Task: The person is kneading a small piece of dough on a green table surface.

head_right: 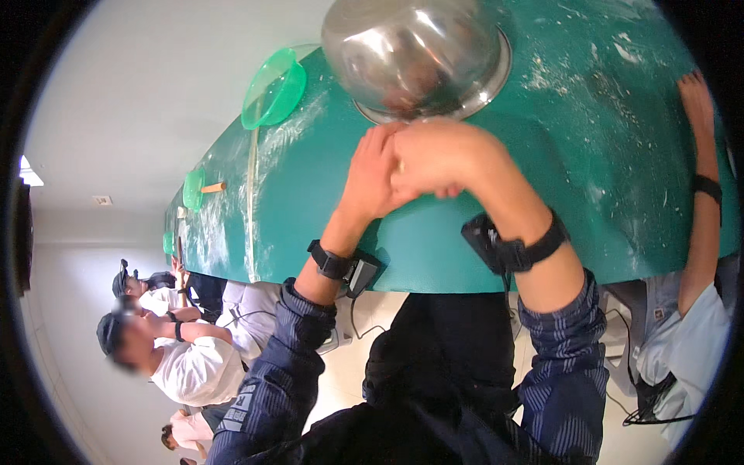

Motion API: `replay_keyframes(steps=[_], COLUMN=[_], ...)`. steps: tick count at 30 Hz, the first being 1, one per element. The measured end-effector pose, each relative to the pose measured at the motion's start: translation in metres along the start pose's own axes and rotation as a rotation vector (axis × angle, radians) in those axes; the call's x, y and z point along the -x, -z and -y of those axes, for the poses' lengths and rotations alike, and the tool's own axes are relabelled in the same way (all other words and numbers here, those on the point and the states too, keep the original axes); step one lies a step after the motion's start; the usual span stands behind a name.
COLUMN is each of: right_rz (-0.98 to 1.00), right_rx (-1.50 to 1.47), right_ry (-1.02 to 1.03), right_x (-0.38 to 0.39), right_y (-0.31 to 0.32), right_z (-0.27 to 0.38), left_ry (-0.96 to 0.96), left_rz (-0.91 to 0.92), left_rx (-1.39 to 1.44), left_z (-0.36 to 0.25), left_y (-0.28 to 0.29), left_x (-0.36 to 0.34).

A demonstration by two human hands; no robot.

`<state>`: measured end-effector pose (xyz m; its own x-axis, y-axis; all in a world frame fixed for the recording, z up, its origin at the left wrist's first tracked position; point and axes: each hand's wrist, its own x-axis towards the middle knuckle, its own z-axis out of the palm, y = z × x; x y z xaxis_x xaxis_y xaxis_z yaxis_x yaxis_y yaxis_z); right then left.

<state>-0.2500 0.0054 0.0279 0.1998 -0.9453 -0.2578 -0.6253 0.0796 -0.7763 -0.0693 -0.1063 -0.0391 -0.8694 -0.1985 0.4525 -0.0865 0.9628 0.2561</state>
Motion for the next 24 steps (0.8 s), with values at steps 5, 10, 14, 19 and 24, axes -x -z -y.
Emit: replay_keyframes(steps=[5,10,14,19,24], right_rz=[-0.131,-0.302,-0.648,-0.521,-0.569], right_rx=[0.343,0.551,0.867,0.602,0.379], right_ry=[0.485,0.194,-0.032,0.002,0.027], right_x=[0.006,0.035,0.016,0.026,0.037], right_y=[-0.082,-0.160,-0.222,-0.209,-0.219], right_z=[0.029,0.090,0.086,0.079,0.083], left_ry=[-0.033,-0.003,0.045,0.131,0.301], left_rz=[0.045,-0.017,-0.049,-0.097,-0.162], left_rx=[-0.046,0.038,0.069,0.125,0.228], left_z=[-0.002,-0.001,0.007,0.004,-0.003], left_y=[-0.003,0.002,0.004,-0.003,-0.006], left_x=[-0.009,-0.012,-0.008,-0.006,0.000])
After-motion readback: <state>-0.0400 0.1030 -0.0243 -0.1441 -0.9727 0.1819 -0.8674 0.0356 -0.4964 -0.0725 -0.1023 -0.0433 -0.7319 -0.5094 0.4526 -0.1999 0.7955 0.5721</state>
